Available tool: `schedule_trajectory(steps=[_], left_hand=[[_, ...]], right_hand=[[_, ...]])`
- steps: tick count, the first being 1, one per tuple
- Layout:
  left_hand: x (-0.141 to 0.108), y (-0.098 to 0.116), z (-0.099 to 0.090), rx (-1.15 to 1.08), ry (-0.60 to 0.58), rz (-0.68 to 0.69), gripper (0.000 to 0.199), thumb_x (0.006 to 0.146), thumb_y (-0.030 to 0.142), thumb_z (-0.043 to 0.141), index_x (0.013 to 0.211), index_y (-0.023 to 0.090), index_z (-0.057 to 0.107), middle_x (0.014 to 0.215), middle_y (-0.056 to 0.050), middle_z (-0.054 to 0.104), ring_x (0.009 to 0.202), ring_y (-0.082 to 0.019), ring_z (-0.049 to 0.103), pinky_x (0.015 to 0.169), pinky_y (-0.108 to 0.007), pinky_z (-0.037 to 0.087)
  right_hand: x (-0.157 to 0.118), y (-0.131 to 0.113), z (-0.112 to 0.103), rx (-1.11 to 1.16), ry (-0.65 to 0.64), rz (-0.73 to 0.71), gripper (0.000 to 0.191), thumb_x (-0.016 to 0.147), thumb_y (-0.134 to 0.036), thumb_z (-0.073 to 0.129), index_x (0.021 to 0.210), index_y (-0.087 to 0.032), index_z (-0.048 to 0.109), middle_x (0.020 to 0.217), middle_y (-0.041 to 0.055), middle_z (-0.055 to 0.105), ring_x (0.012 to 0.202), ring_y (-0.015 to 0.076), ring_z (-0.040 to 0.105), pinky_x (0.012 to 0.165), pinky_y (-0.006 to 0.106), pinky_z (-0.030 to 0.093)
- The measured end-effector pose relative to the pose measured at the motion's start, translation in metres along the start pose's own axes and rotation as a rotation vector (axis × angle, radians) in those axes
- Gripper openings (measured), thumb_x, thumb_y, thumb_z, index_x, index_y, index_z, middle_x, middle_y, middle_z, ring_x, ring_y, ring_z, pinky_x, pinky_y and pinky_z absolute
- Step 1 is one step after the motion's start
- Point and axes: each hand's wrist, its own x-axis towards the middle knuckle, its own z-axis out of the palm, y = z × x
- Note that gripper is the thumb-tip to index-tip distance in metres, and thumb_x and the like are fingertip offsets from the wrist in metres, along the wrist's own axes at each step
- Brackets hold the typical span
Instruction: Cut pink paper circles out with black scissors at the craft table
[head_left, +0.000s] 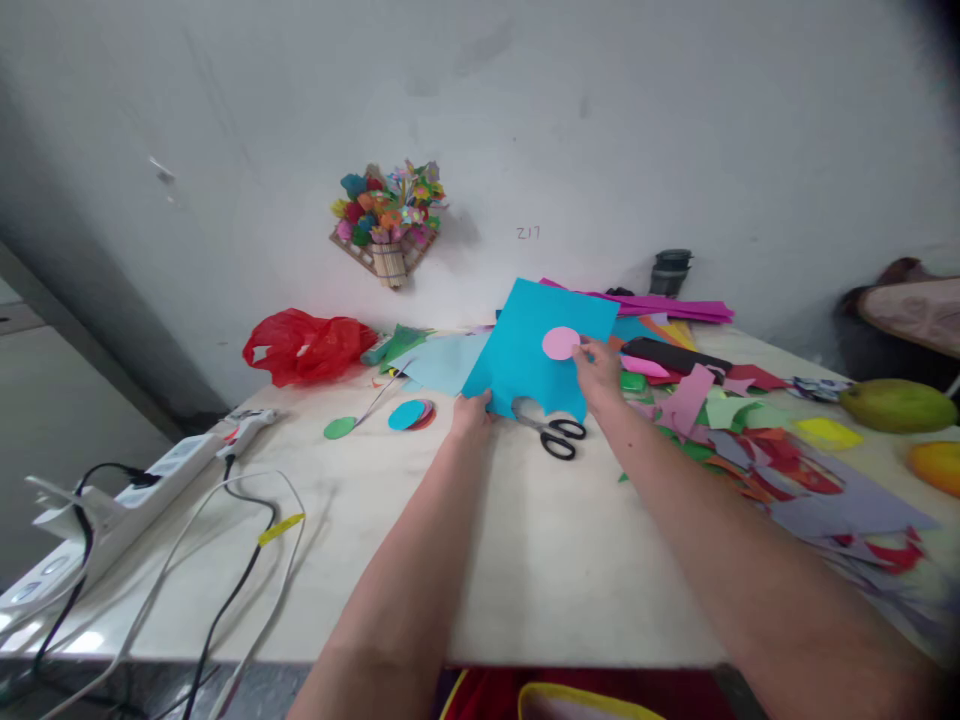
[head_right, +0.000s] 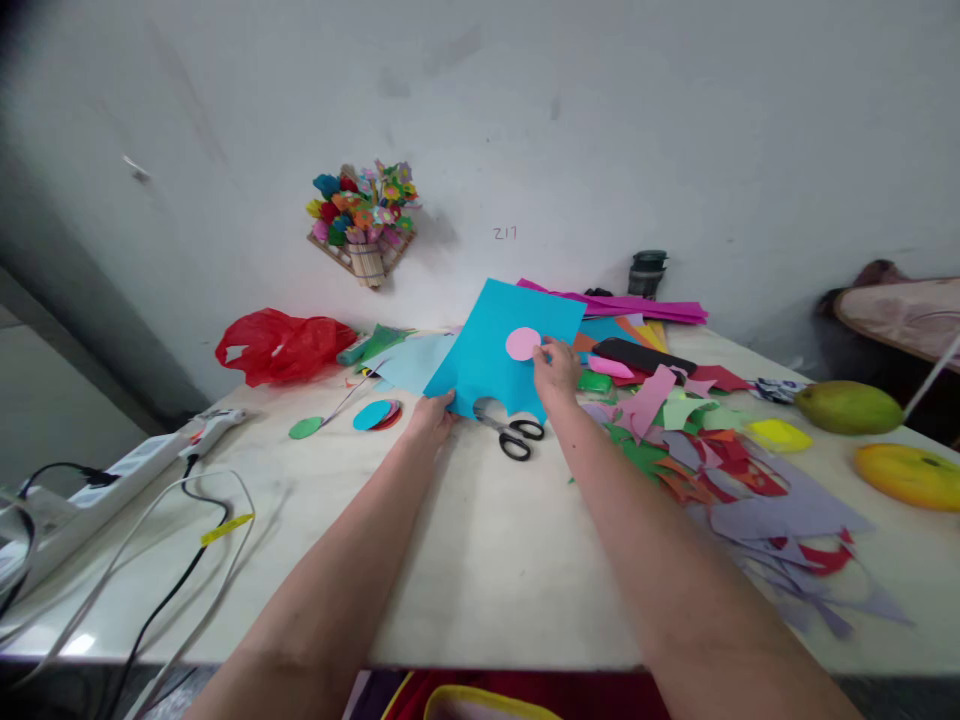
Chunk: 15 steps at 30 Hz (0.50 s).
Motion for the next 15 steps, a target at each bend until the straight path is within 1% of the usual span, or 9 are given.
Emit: schedule_trajectory(steps=[1,2,3,5,7,9,13,15], left_hand=[[-0.002,-0.001,0.002,-0.003,-0.004,-0.018,0.039,0.073,-0.001,0.058,0.109,0.013,0.060,0.095,-0.010,0.069,0.077,-0.021,0.068,0.073,-0.037,0.057],[-0.003,-0.001,0.003,-0.012,-0.011,-0.038,0.039,0.073,-0.002,0.057,0.109,0.013,0.060,0.094,-0.009,0.069,0.076,-0.020,0.067,0.072,-0.036,0.057],[-0.004,-0.001,0.004,-0.027,-0.019,-0.061,0.040,0.074,-0.003,0.055,0.110,0.014,0.060,0.093,-0.009,0.069,0.075,-0.019,0.067,0.072,-0.035,0.057],[-0.004,0.000,0.004,-0.070,-0.031,-0.113,0.040,0.077,-0.003,0.049,0.112,0.015,0.058,0.091,-0.008,0.069,0.076,-0.019,0.067,0.073,-0.035,0.057],[-0.004,0.001,0.003,-0.118,-0.041,-0.162,0.039,0.080,-0.003,0.043,0.114,0.013,0.057,0.090,-0.009,0.069,0.078,-0.019,0.067,0.075,-0.034,0.057],[-0.003,0.002,0.001,-0.163,-0.061,-0.185,0.037,0.083,0.000,0.040,0.115,0.010,0.056,0.091,-0.011,0.068,0.080,-0.020,0.067,0.075,-0.034,0.056],[-0.002,0.004,-0.002,-0.200,-0.106,-0.193,0.037,0.082,0.002,0.038,0.114,0.007,0.056,0.094,-0.014,0.068,0.079,-0.022,0.067,0.070,-0.034,0.057],[-0.003,0.004,-0.002,-0.201,-0.131,-0.204,0.037,0.082,0.003,0.038,0.114,0.008,0.055,0.094,-0.015,0.068,0.078,-0.022,0.067,0.067,-0.034,0.057]], right_hand=[[-0.003,-0.008,0.002,0.054,0.052,0.005,0.022,0.080,-0.035,0.050,0.069,-0.019,0.058,0.100,0.0099,0.067,0.100,0.0248,0.056,0.085,0.038,0.041],[-0.006,-0.018,0.005,0.116,0.065,0.012,0.021,0.079,-0.035,0.051,0.068,-0.018,0.059,0.097,0.0092,0.067,0.097,0.0240,0.057,0.084,0.037,0.042],[-0.011,-0.027,0.008,0.179,0.047,0.045,0.022,0.077,-0.037,0.052,0.069,-0.018,0.059,0.089,0.0077,0.068,0.089,0.0228,0.059,0.080,0.035,0.043],[-0.023,-0.045,0.016,0.291,-0.095,0.121,0.025,0.076,-0.041,0.054,0.069,-0.018,0.060,0.072,0.0041,0.066,0.075,0.0199,0.059,0.069,0.031,0.044],[-0.037,-0.056,0.024,0.398,-0.219,0.221,0.021,0.075,-0.036,0.055,0.066,-0.018,0.059,0.064,0.0020,0.062,0.067,0.0169,0.058,0.062,0.027,0.044],[-0.049,-0.061,0.031,0.459,-0.309,0.300,0.017,0.074,-0.031,0.056,0.064,-0.018,0.058,0.062,0.0011,0.061,0.065,0.0149,0.058,0.057,0.024,0.043],[-0.065,-0.059,0.039,0.417,-0.404,0.475,0.012,0.074,-0.022,0.057,0.063,-0.017,0.058,0.059,-0.0007,0.058,0.051,0.0098,0.049,0.049,0.021,0.039],[-0.068,-0.058,0.040,0.416,-0.428,0.518,0.012,0.076,-0.020,0.057,0.064,-0.016,0.057,0.058,-0.0011,0.058,0.048,0.0084,0.047,0.048,0.020,0.038]])
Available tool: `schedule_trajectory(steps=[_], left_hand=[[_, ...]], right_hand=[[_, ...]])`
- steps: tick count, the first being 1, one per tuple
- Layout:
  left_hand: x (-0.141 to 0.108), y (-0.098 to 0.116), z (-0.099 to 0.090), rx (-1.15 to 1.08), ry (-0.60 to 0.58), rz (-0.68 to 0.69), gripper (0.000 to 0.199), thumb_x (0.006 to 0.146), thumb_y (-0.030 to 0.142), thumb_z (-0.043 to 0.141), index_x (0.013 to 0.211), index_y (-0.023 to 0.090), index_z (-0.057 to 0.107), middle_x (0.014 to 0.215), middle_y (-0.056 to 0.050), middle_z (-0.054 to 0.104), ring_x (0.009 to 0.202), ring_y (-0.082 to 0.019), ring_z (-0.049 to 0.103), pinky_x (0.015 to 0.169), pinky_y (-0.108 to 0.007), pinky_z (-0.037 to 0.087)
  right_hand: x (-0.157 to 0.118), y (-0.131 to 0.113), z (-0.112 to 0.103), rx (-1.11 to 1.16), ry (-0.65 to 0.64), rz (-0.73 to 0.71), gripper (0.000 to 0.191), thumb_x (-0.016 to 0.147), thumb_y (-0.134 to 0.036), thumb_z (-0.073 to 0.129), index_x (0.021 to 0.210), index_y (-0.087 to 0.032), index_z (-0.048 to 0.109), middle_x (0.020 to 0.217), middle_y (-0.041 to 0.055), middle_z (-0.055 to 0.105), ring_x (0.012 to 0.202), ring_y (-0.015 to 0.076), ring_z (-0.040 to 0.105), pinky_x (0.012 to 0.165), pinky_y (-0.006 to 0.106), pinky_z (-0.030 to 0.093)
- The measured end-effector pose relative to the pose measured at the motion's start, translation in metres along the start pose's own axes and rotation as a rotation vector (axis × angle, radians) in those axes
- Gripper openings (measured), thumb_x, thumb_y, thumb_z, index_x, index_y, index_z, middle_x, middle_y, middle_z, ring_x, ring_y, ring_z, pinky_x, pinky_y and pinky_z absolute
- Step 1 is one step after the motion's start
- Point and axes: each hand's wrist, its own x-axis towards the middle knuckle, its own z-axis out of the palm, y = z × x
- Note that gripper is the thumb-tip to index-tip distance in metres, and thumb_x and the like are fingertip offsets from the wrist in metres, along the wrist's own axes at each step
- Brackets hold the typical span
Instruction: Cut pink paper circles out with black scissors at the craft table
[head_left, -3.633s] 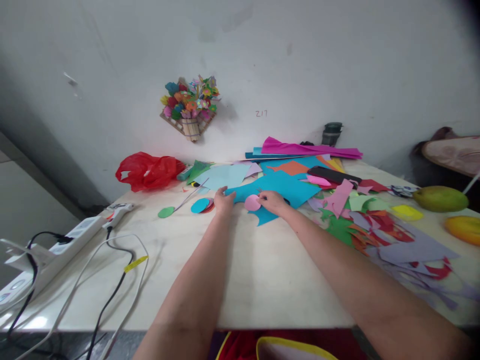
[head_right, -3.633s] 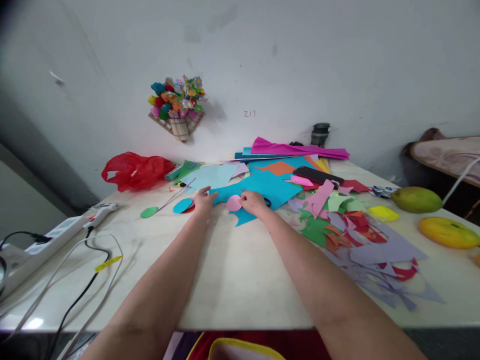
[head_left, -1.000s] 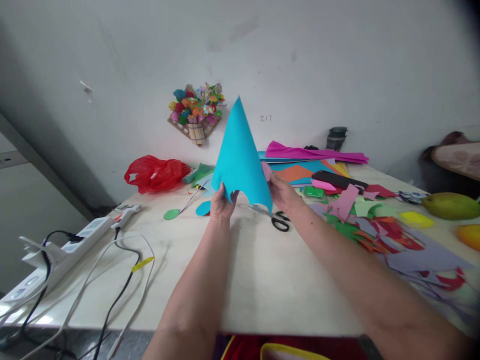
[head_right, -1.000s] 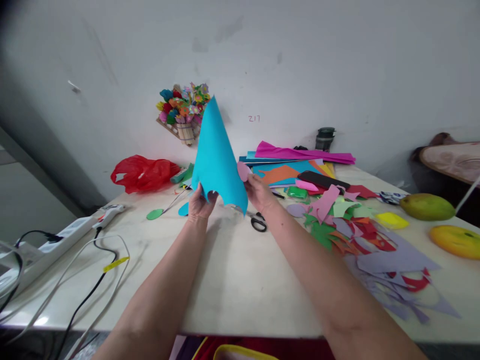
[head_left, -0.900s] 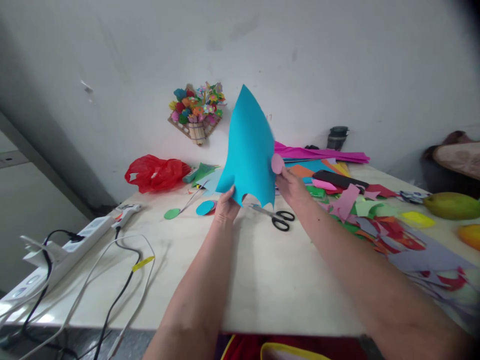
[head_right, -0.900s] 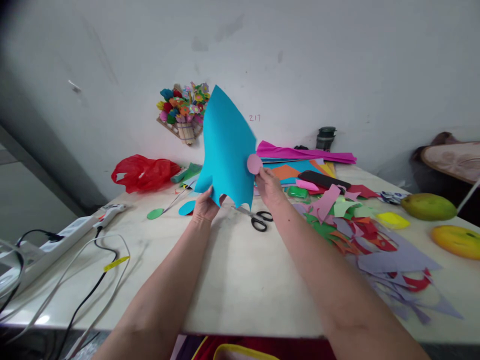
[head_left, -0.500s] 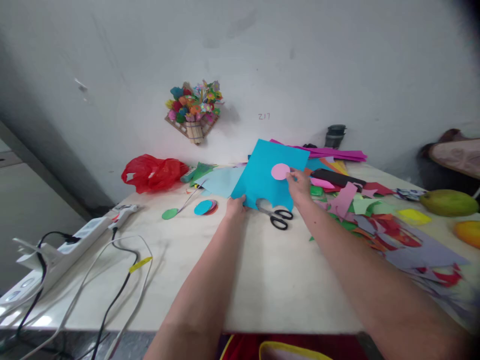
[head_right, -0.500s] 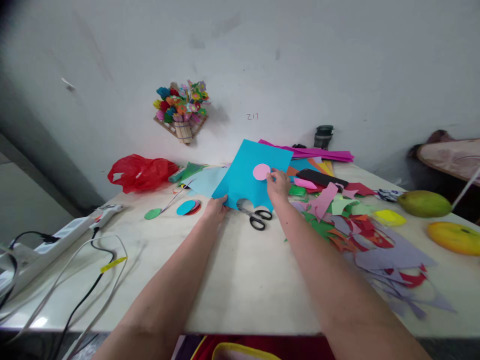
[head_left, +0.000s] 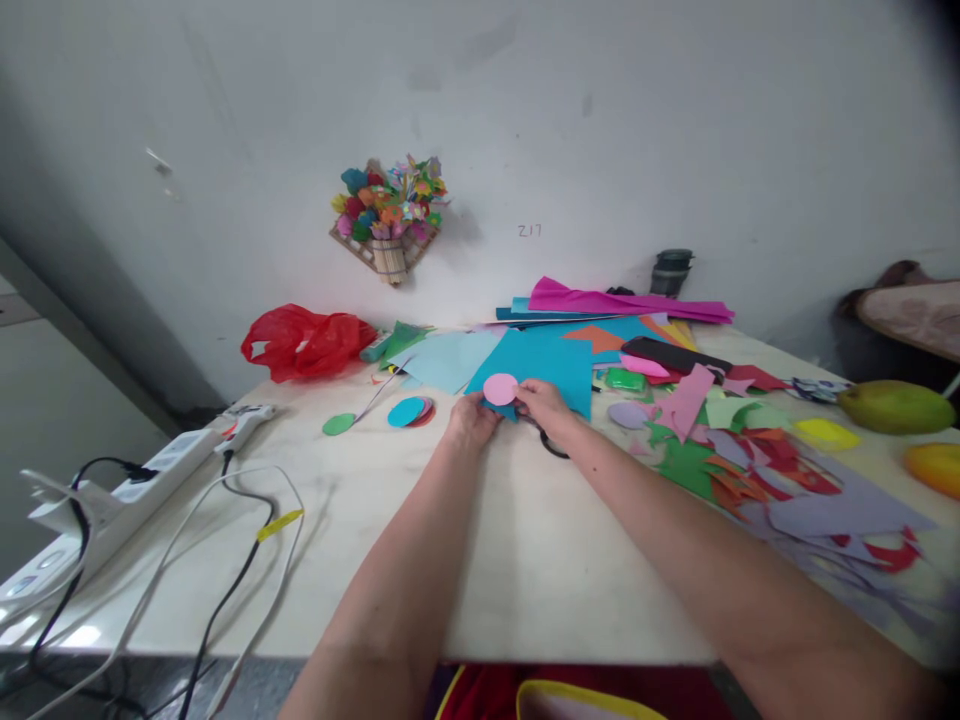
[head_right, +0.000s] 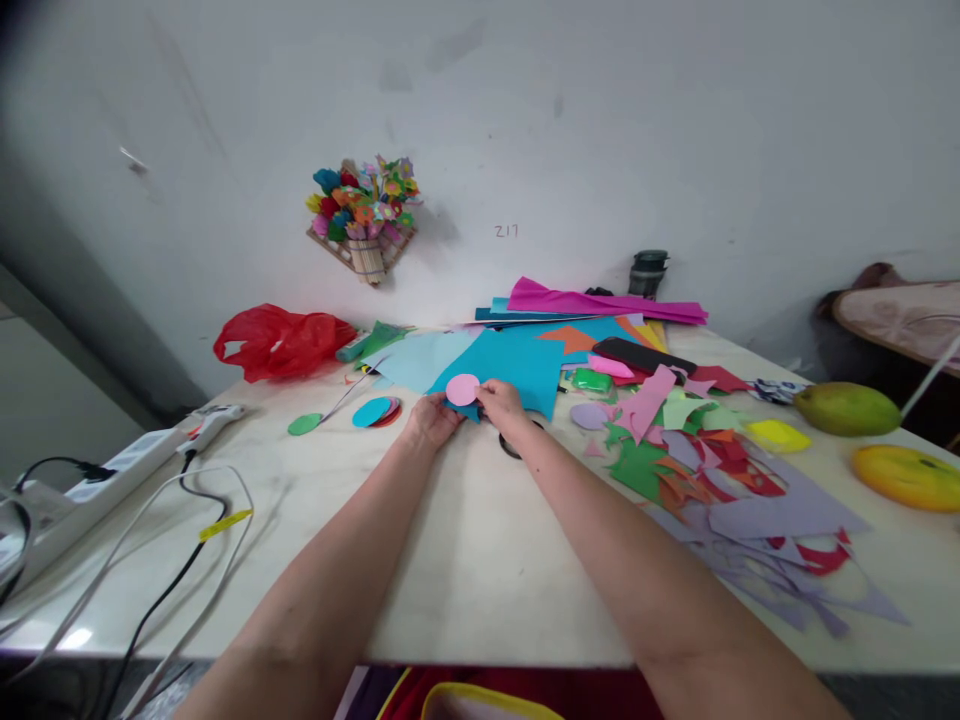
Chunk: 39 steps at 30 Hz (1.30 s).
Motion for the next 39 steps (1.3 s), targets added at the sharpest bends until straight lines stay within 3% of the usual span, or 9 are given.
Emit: schedule_trajectory(steps=[23,29,34,39], left_hand=[[-0.006,-0.001,-0.001,-0.035,-0.104,-0.057,0.030,0.087,0.015,0.032,0.107,0.007,0.054,0.087,-0.016,0.065,0.088,-0.028,0.065,0.075,-0.045,0.054],[-0.005,-0.002,-0.001,-0.049,-0.103,-0.046,0.030,0.087,0.014,0.033,0.106,0.006,0.055,0.089,-0.016,0.065,0.085,-0.026,0.065,0.074,-0.041,0.054],[-0.006,-0.002,0.000,-0.024,-0.077,-0.015,0.022,0.088,0.016,0.040,0.100,0.009,0.057,0.077,-0.010,0.064,0.069,-0.021,0.064,0.069,-0.036,0.055],[-0.004,-0.006,0.000,0.066,-0.010,0.037,0.016,0.084,0.004,0.048,0.096,0.011,0.057,0.076,-0.006,0.064,0.066,-0.017,0.064,0.068,-0.030,0.054]], right_hand=[[0.008,0.014,-0.001,-0.239,-0.047,-0.122,0.023,0.078,-0.023,0.055,0.055,-0.018,0.057,0.049,-0.0012,0.056,0.042,0.0088,0.042,0.045,0.022,0.034],[0.009,0.015,-0.001,-0.279,-0.047,-0.130,0.024,0.078,-0.024,0.054,0.055,-0.018,0.057,0.050,-0.0008,0.058,0.041,0.0086,0.043,0.045,0.022,0.034],[0.011,0.016,-0.002,-0.278,-0.040,-0.143,0.024,0.078,-0.025,0.054,0.056,-0.018,0.058,0.049,-0.0011,0.058,0.041,0.0086,0.043,0.045,0.021,0.034],[0.012,0.017,-0.002,-0.261,-0.049,-0.148,0.022,0.077,-0.024,0.056,0.056,-0.017,0.059,0.048,-0.0012,0.058,0.041,0.0081,0.044,0.045,0.021,0.035]])
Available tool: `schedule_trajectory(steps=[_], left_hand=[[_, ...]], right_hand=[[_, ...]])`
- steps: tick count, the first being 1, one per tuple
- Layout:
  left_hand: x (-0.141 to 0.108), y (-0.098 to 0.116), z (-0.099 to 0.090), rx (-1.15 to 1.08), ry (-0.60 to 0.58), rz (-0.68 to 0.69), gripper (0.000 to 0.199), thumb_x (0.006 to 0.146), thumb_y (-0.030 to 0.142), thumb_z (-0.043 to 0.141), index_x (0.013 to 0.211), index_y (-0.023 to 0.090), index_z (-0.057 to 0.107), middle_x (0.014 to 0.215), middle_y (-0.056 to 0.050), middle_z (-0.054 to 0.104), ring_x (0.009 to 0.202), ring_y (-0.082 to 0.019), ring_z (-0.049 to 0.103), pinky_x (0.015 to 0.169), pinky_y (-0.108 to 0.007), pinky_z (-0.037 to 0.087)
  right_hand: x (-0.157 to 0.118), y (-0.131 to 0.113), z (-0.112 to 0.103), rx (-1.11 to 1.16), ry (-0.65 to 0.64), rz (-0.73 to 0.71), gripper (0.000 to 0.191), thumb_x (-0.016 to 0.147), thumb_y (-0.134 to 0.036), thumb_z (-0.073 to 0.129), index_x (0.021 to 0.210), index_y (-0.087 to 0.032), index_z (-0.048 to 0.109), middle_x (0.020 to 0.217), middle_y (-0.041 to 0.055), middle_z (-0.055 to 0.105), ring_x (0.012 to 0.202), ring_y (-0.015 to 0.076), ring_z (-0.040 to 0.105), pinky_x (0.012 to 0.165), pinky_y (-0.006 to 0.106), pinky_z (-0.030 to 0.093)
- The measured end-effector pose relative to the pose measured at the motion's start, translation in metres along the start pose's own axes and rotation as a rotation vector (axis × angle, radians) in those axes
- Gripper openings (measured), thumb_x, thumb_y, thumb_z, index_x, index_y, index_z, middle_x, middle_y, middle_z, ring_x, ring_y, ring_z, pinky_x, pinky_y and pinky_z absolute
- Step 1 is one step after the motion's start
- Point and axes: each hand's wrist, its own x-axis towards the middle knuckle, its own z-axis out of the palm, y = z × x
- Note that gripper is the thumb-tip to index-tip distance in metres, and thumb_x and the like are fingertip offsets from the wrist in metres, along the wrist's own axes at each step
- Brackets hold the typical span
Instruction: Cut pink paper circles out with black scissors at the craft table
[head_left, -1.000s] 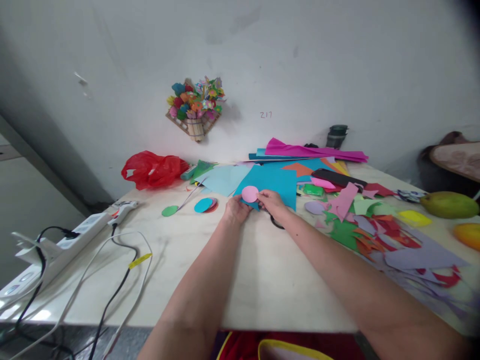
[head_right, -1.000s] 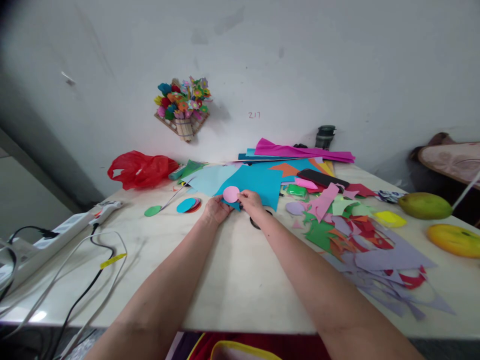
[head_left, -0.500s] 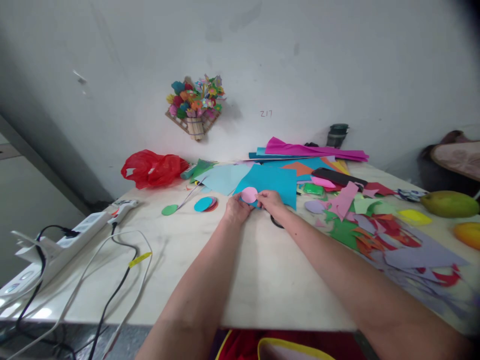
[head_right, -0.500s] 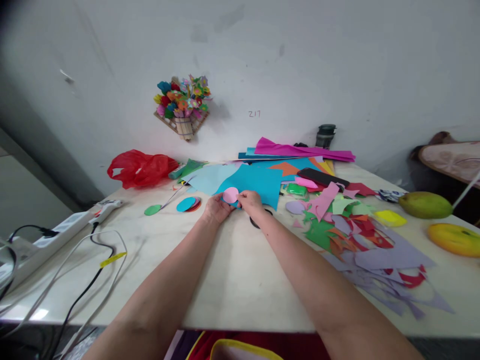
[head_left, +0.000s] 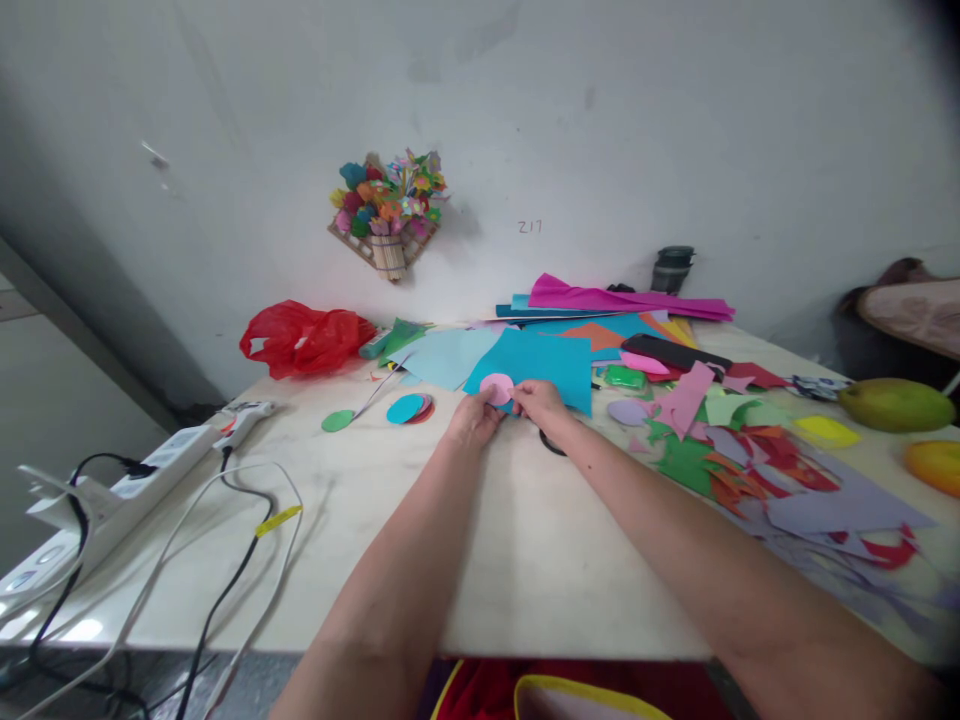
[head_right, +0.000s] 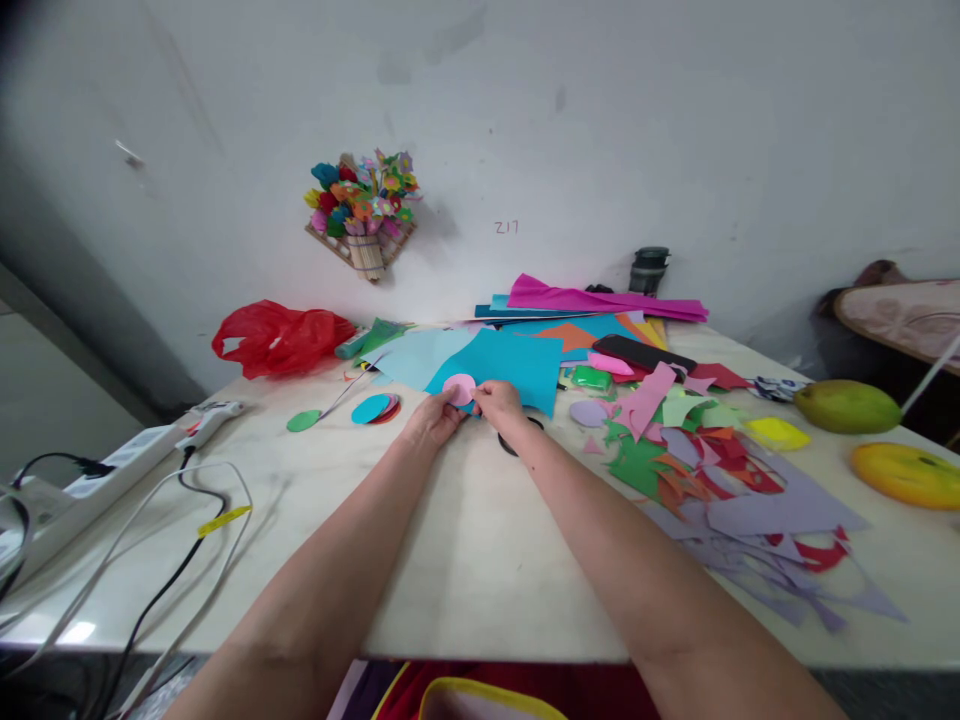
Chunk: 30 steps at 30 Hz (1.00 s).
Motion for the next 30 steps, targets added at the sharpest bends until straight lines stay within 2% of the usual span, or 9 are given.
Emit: schedule_trajectory(steps=[5,9,12,15,21,30], left_hand=[[0.004,-0.003,0.000,0.047,0.032,0.020,0.019,0.083,0.000,0.046,0.095,0.012,0.057,0.076,-0.005,0.064,0.066,-0.016,0.064,0.067,-0.029,0.056],[0.004,-0.002,0.002,0.003,0.028,0.052,0.025,0.082,-0.003,0.047,0.097,0.014,0.058,0.081,-0.006,0.066,0.071,-0.017,0.065,0.067,-0.028,0.056],[0.002,-0.001,0.003,0.002,0.039,0.058,0.027,0.081,-0.003,0.047,0.098,0.014,0.060,0.083,-0.005,0.067,0.071,-0.017,0.065,0.069,-0.029,0.056],[0.002,-0.001,0.003,0.010,0.027,0.063,0.027,0.081,-0.004,0.046,0.099,0.012,0.059,0.084,-0.006,0.067,0.069,-0.016,0.065,0.069,-0.030,0.056],[0.001,-0.001,0.003,-0.003,0.052,0.029,0.024,0.080,-0.005,0.048,0.095,0.010,0.059,0.072,-0.005,0.064,0.060,-0.014,0.062,0.061,-0.025,0.055],[-0.001,-0.002,0.005,0.010,0.033,0.035,0.028,0.080,-0.004,0.049,0.102,0.010,0.058,0.078,-0.007,0.067,0.060,-0.013,0.063,0.060,-0.024,0.056]], right_hand=[[-0.005,-0.012,-0.005,0.080,0.012,0.075,0.023,0.078,-0.022,0.057,0.055,-0.017,0.056,0.047,-0.0009,0.058,0.038,0.0074,0.043,0.041,0.020,0.033],[-0.006,-0.024,-0.015,0.077,0.048,0.202,0.032,0.083,-0.027,0.054,0.053,-0.016,0.053,0.040,0.0006,0.054,0.033,0.0074,0.040,0.038,0.021,0.031],[-0.007,-0.031,-0.021,0.037,-0.007,0.324,0.037,0.086,-0.030,0.052,0.053,-0.015,0.054,0.039,0.0035,0.055,0.031,0.0071,0.038,0.036,0.021,0.027],[-0.009,-0.036,-0.022,0.046,-0.051,0.383,0.037,0.086,-0.035,0.053,0.055,-0.014,0.055,0.041,0.0057,0.057,0.030,0.0071,0.037,0.034,0.021,0.024],[-0.014,-0.039,-0.012,0.117,-0.028,0.399,0.034,0.083,-0.034,0.060,0.055,-0.015,0.054,0.043,0.0041,0.056,0.032,0.0075,0.039,0.033,0.022,0.020],[-0.012,-0.032,-0.007,0.152,0.026,0.364,0.031,0.081,-0.032,0.062,0.056,-0.017,0.053,0.042,0.0029,0.055,0.033,0.0083,0.040,0.031,0.022,0.022]])
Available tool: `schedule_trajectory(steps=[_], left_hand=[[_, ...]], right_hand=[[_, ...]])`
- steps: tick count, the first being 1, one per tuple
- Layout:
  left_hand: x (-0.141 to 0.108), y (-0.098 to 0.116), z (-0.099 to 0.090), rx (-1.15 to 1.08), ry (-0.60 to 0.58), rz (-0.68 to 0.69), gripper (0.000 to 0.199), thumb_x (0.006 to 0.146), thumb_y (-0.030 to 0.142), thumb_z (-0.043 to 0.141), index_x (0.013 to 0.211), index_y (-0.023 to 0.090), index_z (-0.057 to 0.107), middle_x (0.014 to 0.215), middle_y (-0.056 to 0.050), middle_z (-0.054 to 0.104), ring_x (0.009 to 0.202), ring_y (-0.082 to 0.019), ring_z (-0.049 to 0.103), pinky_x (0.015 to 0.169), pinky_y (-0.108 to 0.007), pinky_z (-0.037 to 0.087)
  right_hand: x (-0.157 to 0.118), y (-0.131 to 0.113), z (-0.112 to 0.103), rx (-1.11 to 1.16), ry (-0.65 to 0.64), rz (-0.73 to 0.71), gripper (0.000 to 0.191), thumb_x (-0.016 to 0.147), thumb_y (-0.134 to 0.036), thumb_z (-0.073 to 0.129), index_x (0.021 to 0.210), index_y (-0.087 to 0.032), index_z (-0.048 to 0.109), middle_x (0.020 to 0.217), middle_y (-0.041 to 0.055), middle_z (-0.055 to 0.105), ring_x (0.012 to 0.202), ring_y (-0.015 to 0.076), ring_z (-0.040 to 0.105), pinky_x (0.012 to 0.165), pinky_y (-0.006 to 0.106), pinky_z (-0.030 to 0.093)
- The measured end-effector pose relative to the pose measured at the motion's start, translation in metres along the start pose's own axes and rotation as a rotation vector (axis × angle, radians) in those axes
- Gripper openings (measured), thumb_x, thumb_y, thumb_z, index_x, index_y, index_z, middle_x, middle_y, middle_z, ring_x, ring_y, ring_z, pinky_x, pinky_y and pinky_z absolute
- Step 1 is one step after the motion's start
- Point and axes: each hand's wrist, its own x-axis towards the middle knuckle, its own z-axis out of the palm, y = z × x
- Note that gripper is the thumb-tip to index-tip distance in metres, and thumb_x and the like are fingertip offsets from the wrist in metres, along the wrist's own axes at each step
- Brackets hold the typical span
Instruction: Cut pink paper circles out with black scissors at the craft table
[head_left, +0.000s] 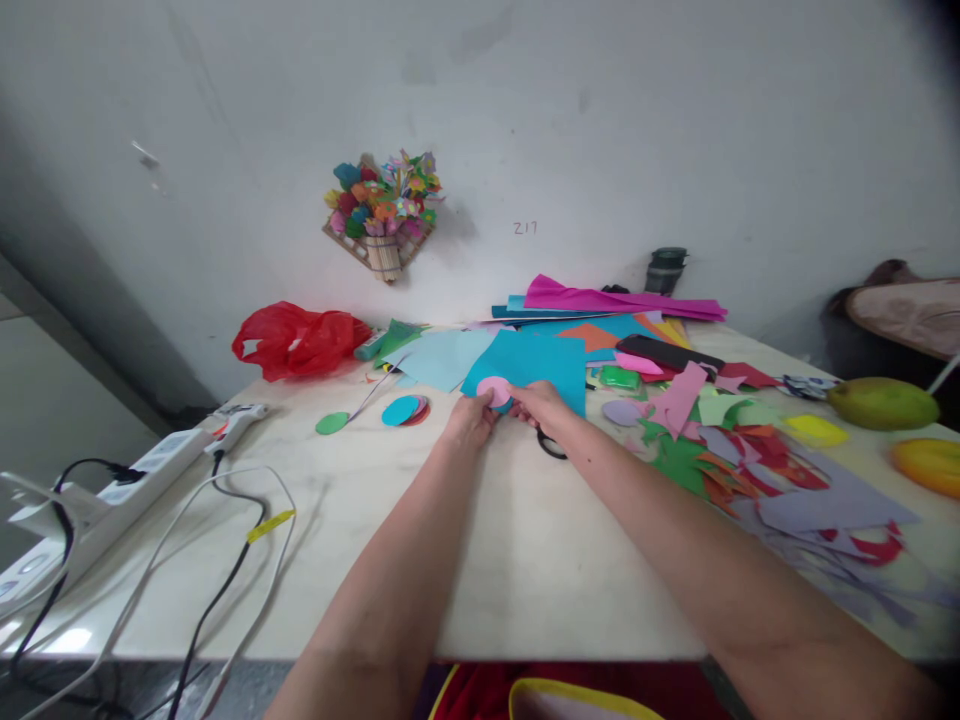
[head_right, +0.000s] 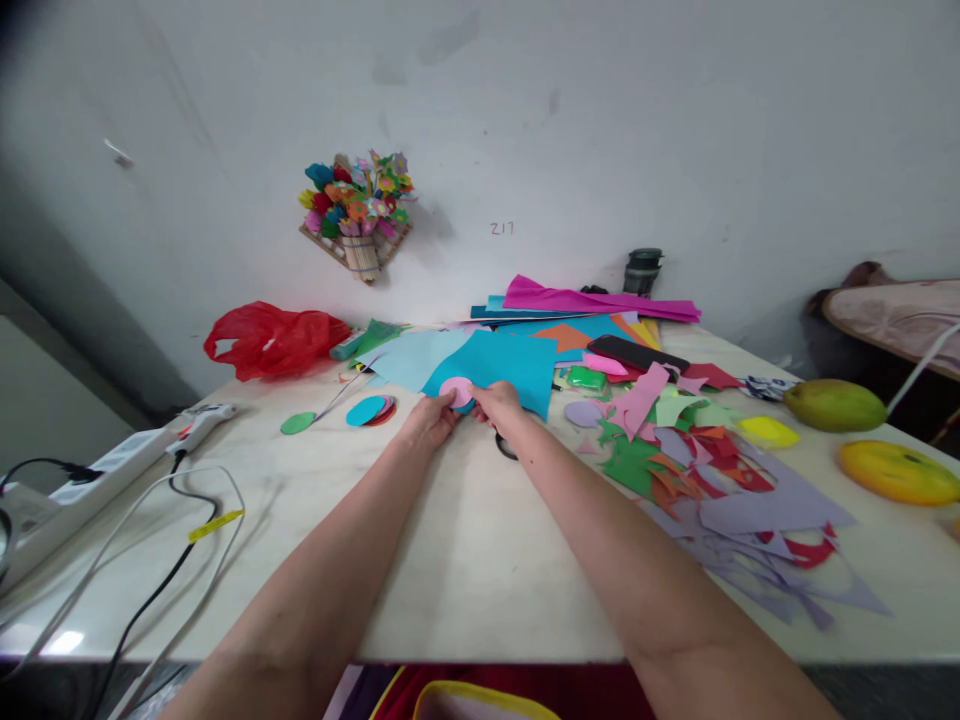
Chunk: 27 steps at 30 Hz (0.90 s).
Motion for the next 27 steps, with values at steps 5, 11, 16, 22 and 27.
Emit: schedule_trajectory(steps=[5,11,16,22,27], left_hand=[[0.001,0.000,0.000,-0.006,0.011,0.007,0.031,0.080,-0.005,0.050,0.105,0.011,0.058,0.083,-0.008,0.068,0.063,-0.014,0.065,0.061,-0.023,0.056],[0.002,0.002,0.003,-0.003,0.096,0.011,0.031,0.078,-0.005,0.050,0.102,0.013,0.059,0.088,-0.007,0.068,0.070,-0.015,0.066,0.065,-0.025,0.056],[0.006,0.001,0.002,-0.027,0.150,0.020,0.025,0.078,-0.005,0.052,0.095,0.012,0.059,0.083,-0.006,0.066,0.070,-0.014,0.064,0.063,-0.021,0.054],[0.012,-0.003,-0.001,-0.038,0.120,0.012,0.025,0.076,-0.003,0.054,0.094,0.014,0.061,0.085,-0.007,0.066,0.075,-0.017,0.064,0.065,-0.024,0.053],[0.013,-0.005,-0.004,-0.036,0.052,-0.020,0.025,0.074,-0.003,0.057,0.093,0.013,0.061,0.085,-0.008,0.066,0.078,-0.019,0.065,0.071,-0.028,0.053]], right_hand=[[-0.001,0.002,0.004,0.056,0.076,-0.027,0.033,0.084,-0.031,0.057,0.055,-0.018,0.048,0.042,-0.0001,0.050,0.034,0.0086,0.044,0.031,0.021,0.024],[-0.003,-0.002,0.007,0.308,0.104,0.074,0.022,0.088,-0.027,0.049,0.069,-0.017,0.052,0.046,-0.0020,0.049,0.034,0.0087,0.046,0.032,0.020,0.021],[0.000,0.000,0.010,0.333,0.137,0.062,0.018,0.088,-0.029,0.047,0.093,-0.016,0.057,0.050,-0.0040,0.048,0.032,0.0089,0.044,0.032,0.020,0.020],[0.015,0.014,0.006,0.132,0.254,-0.127,0.016,0.079,-0.033,0.055,0.082,-0.019,0.062,0.059,-0.0012,0.055,0.046,0.0115,0.051,0.040,0.021,0.033],[0.018,0.013,0.002,0.294,0.246,-0.188,0.020,0.075,-0.034,0.061,0.063,-0.019,0.054,0.064,0.0023,0.060,0.063,0.0146,0.056,0.052,0.023,0.044]])
